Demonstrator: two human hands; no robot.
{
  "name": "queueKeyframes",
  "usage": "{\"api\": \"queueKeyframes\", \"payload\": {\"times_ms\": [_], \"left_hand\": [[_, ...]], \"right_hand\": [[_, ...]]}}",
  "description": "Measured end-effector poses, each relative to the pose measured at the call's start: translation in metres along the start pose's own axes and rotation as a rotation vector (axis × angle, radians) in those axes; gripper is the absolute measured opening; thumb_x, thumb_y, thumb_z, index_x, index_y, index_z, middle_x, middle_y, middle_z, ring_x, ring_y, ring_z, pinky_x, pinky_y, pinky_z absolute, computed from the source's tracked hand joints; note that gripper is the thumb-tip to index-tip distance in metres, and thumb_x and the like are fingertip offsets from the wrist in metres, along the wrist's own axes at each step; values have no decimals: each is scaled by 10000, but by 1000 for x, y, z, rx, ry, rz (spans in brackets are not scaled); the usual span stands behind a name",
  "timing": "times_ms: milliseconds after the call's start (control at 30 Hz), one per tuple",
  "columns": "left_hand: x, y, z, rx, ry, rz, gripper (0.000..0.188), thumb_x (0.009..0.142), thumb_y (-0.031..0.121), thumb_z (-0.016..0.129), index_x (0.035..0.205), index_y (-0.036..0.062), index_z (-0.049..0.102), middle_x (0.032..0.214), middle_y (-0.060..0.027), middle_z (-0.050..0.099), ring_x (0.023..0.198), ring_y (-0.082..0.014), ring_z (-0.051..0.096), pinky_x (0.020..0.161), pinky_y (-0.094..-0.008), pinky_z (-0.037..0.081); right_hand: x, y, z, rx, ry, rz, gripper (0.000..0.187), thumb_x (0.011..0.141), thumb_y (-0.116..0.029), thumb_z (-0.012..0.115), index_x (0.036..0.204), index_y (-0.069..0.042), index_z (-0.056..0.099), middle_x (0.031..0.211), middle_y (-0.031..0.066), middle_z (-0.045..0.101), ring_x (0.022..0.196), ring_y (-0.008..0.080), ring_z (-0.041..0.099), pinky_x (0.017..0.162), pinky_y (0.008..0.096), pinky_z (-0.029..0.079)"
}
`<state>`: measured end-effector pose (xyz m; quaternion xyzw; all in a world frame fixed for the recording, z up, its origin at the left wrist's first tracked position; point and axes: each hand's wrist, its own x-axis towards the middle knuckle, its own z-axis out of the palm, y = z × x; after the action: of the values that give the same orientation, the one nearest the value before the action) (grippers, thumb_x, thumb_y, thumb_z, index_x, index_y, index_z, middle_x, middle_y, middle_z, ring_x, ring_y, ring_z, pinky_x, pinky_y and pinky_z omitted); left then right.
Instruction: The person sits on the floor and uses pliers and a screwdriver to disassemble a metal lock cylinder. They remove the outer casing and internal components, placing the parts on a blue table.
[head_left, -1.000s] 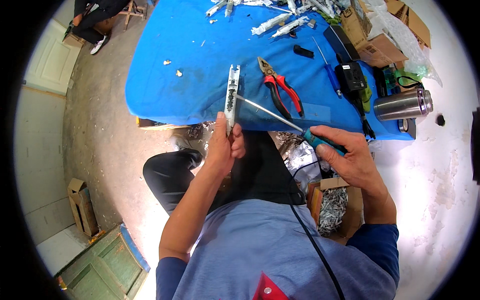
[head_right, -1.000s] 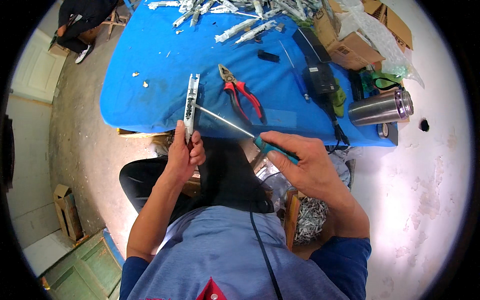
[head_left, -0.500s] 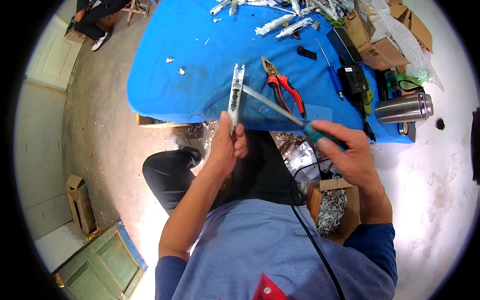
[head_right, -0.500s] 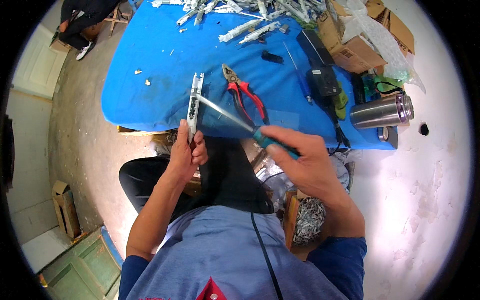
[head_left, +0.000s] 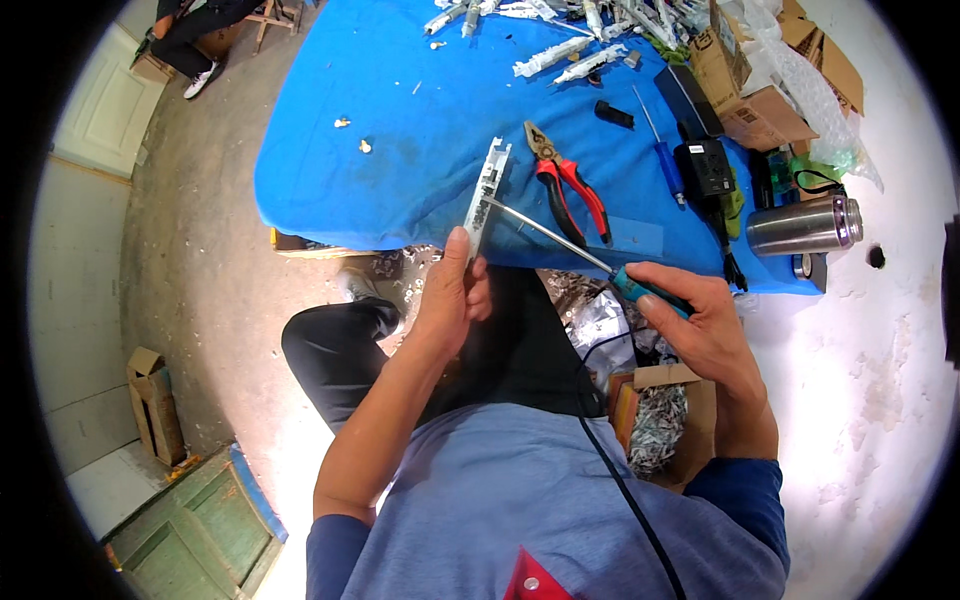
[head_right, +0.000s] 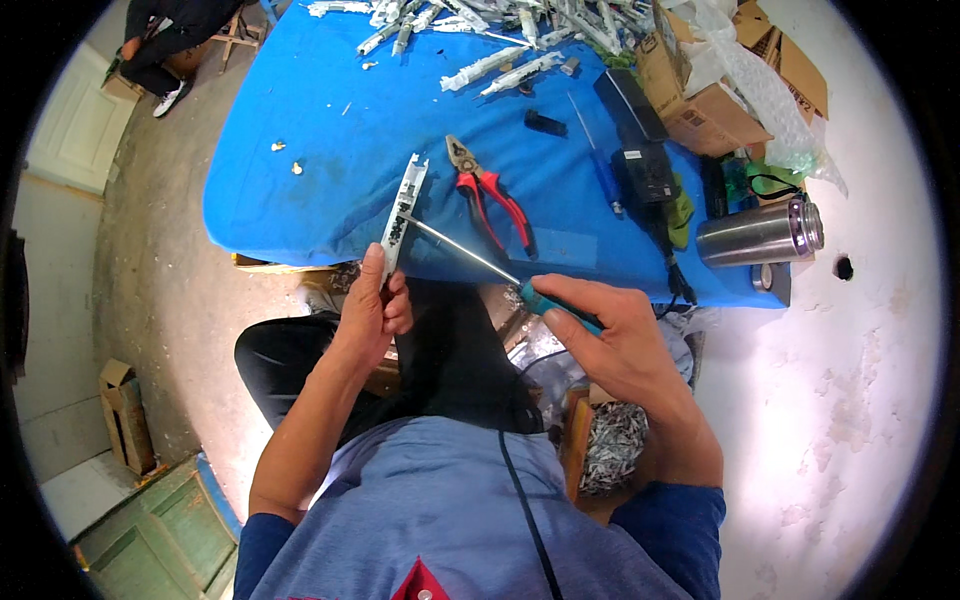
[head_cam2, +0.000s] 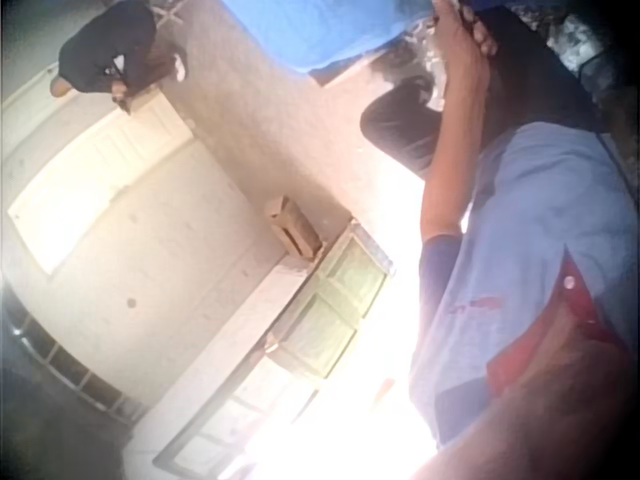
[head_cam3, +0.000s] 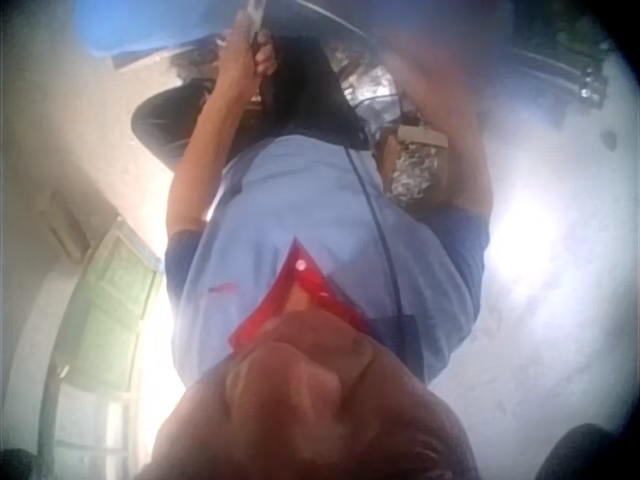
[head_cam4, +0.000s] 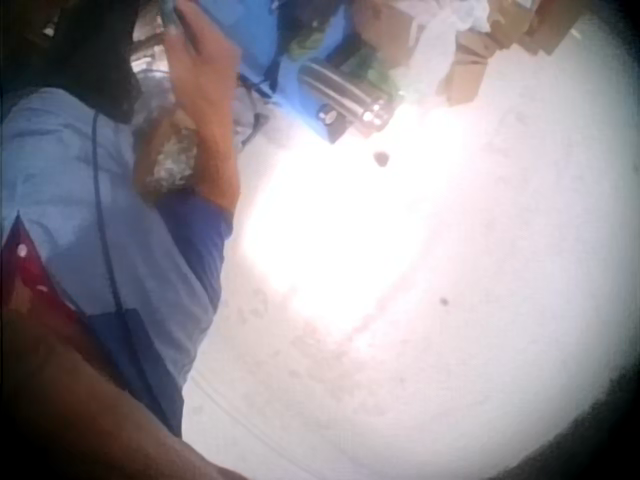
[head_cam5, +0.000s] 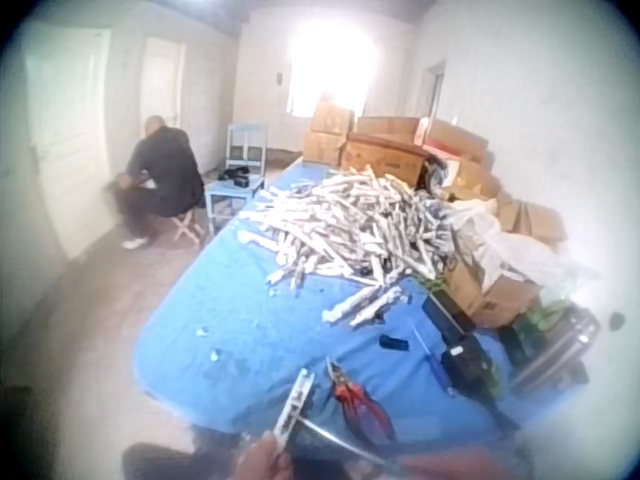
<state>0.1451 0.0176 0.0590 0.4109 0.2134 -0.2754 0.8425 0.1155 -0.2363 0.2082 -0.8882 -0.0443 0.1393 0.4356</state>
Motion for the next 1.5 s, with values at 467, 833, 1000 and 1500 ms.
{"api": "queueKeyframes", "payload": {"times_ms": [467,833,1000,1500], "left_hand": [[0,-9,6,221,88,152,460,926,509,600,714,138,428,554,32,356,451,-69,298,424,-240,238],[1,-16,8,394,141,224,407,897,484,657,779,134,485,554,66,382,432,-37,342,406,-212,259],[-1,-14,8,386,133,191,407,897,478,658,787,127,485,563,61,385,443,-38,342,413,-214,258],[3,8,15,322,-65,12,407,919,445,602,740,120,434,605,19,376,493,-82,326,461,-244,256]], "right_hand": [[-13,6,-13,-56,98,-69,309,857,-41,661,1162,5,654,1024,151,704,910,184,673,788,283,509],[-12,12,-10,-146,165,-154,307,839,-30,669,1145,2,662,1024,169,701,943,246,690,826,310,520],[-14,11,-9,-165,155,-145,299,842,-34,666,1138,4,665,1024,169,701,941,243,690,828,308,519],[-11,7,-9,-195,94,-182,305,827,-13,675,1131,-7,670,1052,158,699,971,250,687,834,309,527]]}}
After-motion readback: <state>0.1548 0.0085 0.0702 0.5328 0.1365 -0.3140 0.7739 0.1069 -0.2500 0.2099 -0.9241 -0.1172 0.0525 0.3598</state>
